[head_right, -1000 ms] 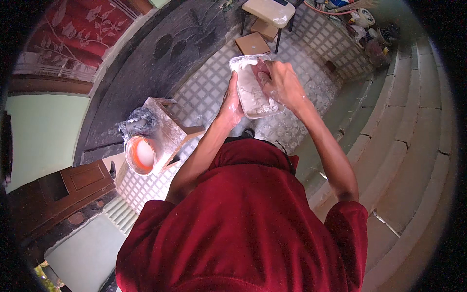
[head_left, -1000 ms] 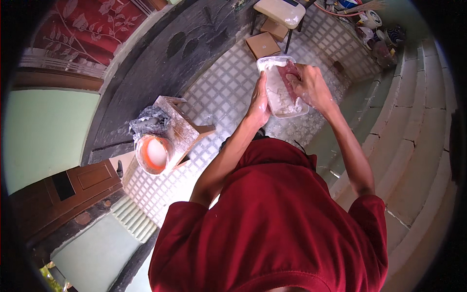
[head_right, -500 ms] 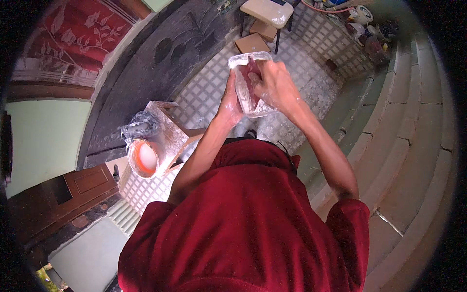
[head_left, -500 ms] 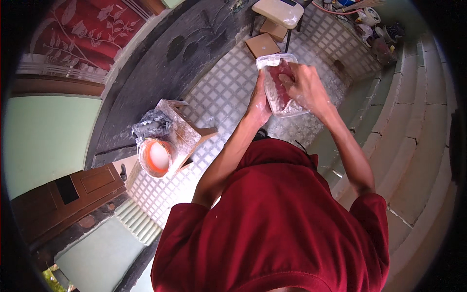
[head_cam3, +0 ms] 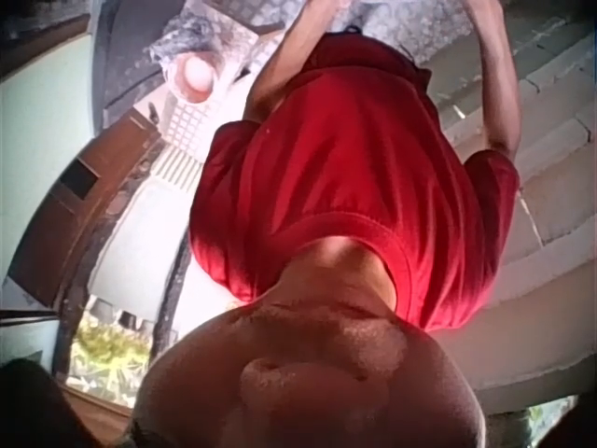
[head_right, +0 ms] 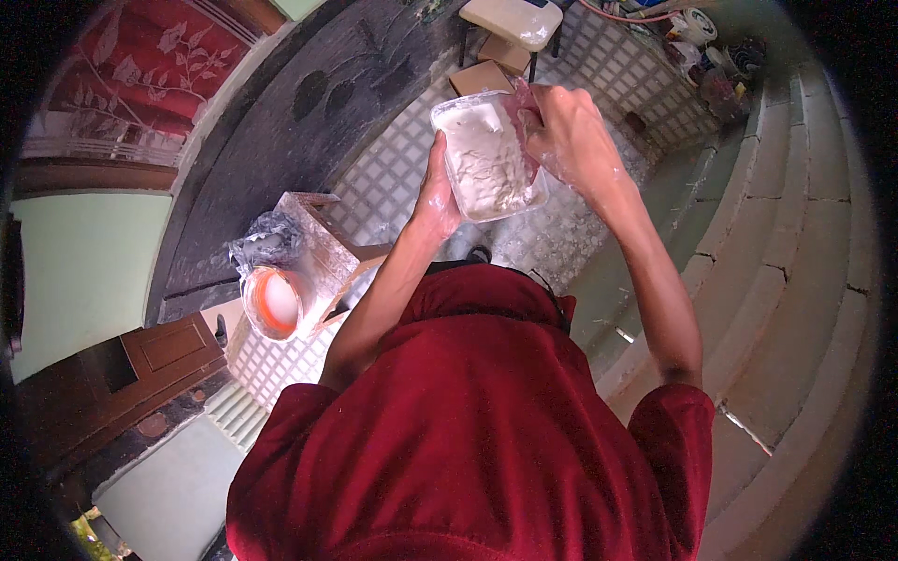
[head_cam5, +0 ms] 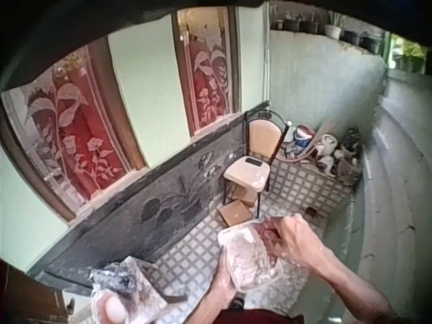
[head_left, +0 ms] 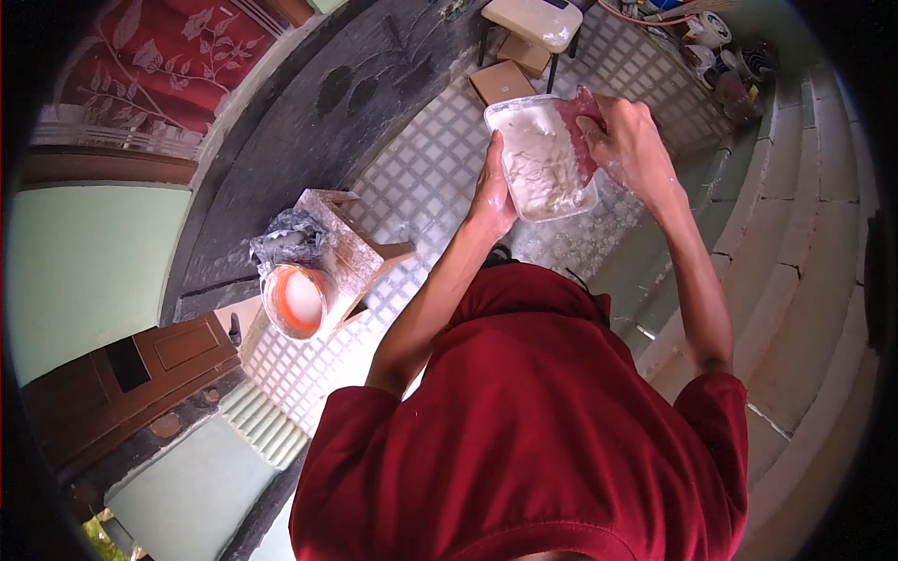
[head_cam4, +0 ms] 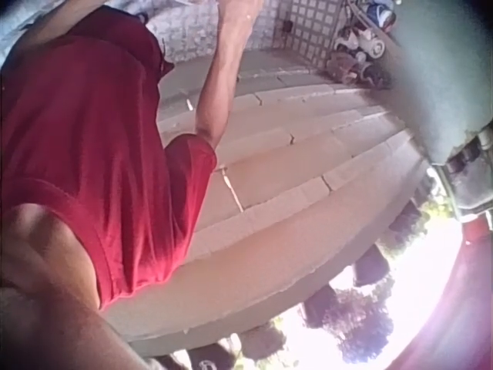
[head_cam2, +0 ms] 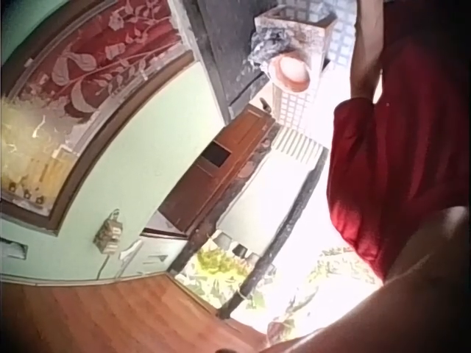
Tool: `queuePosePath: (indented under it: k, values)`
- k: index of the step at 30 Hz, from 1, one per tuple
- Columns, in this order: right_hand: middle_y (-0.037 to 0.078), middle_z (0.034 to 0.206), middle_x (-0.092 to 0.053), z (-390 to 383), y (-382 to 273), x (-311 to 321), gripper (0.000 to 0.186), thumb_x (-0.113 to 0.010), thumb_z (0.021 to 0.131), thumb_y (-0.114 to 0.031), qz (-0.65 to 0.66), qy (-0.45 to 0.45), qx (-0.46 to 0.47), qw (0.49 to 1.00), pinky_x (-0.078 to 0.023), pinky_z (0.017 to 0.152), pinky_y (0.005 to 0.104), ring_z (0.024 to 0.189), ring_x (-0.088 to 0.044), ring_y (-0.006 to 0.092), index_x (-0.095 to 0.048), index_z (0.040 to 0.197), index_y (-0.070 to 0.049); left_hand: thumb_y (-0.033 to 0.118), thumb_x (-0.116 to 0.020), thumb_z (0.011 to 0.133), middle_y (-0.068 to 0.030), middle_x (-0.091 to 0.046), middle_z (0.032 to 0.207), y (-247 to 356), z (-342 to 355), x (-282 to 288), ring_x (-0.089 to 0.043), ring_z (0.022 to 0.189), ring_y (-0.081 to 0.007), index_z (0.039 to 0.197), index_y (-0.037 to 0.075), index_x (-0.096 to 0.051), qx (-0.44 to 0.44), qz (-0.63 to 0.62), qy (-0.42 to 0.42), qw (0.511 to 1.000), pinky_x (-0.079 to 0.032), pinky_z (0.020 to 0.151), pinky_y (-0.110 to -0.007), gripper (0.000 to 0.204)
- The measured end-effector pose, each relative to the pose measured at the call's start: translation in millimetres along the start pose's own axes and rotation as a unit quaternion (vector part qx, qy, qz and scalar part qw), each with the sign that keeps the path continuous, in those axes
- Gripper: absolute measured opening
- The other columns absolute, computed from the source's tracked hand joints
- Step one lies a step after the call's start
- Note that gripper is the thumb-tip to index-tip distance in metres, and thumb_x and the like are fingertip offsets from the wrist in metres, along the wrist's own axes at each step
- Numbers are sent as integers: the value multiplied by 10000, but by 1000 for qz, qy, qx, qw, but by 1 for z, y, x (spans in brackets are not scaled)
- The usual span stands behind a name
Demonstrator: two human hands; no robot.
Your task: Patching a crack in an outdoor masonry wall using a small scraper and filler.
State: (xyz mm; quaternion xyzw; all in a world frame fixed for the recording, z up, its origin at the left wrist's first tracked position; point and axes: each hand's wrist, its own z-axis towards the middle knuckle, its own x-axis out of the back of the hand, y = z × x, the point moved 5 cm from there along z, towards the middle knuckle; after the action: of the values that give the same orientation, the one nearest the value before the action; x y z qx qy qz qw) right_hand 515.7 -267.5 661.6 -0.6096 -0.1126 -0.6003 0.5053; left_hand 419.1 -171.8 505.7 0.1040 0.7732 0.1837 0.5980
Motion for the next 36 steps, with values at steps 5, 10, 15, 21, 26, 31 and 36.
queuePosePath:
  k: [5,10,15,21,26,31,36]
  values:
    - [284,779,-582,-5,0,-23,157,-595,823,-77,-31,-20,-3,999,-477,677,450,747,-574,468,-612,905,56,541,-321,997,-120,-515,1338,-2,-1,-4,-550,1190,-239,1408,50,-360,-7,34,9,999,-456,1012,-419,641]
    - [287,737,-570,-11,-3,-37,185,-604,805,-76,92,-43,-25,995,-467,651,451,708,-573,463,-607,901,83,535,-300,1004,-119,-521,1325,0,-3,-5,-554,1181,-235,1400,59,-369,-15,90,29,995,-468,996,-409,624]
    - [289,726,-567,-12,6,-42,208,-608,796,-68,141,-52,-72,986,-461,632,441,659,-569,447,-614,947,76,549,-301,999,-112,-518,1328,-4,-2,-13,-551,1184,-231,1401,61,-365,3,84,24,996,-469,996,-405,635]
    - [269,752,-610,9,4,-4,211,-600,786,-53,100,-57,-64,991,-482,666,459,679,-610,435,-636,965,54,559,-329,990,-115,-508,1341,-3,6,-6,-544,1194,-226,1403,53,-356,3,69,12,998,-460,1009,-405,654]
    - [274,803,-588,1,21,-21,171,-590,853,-105,-24,8,32,999,-464,681,476,774,-568,462,-602,935,45,530,-349,995,-128,-526,1320,-3,11,-4,-560,1175,-234,1393,43,-366,9,43,19,999,-474,988,-409,629]
    - [275,764,-583,-6,14,-22,162,-593,864,-98,56,-20,-26,998,-456,633,459,670,-564,449,-602,894,61,525,-356,995,-121,-540,1302,-1,12,5,-565,1166,-235,1374,51,-393,-7,52,69,996,-482,975,-407,607]
    - [251,703,-569,-13,30,-35,183,-613,849,-101,136,-49,-125,982,-446,603,417,582,-535,352,-606,915,69,537,-357,991,-104,-549,1292,-2,15,9,-573,1149,-224,1363,68,-408,0,50,64,997,-489,966,-398,600]
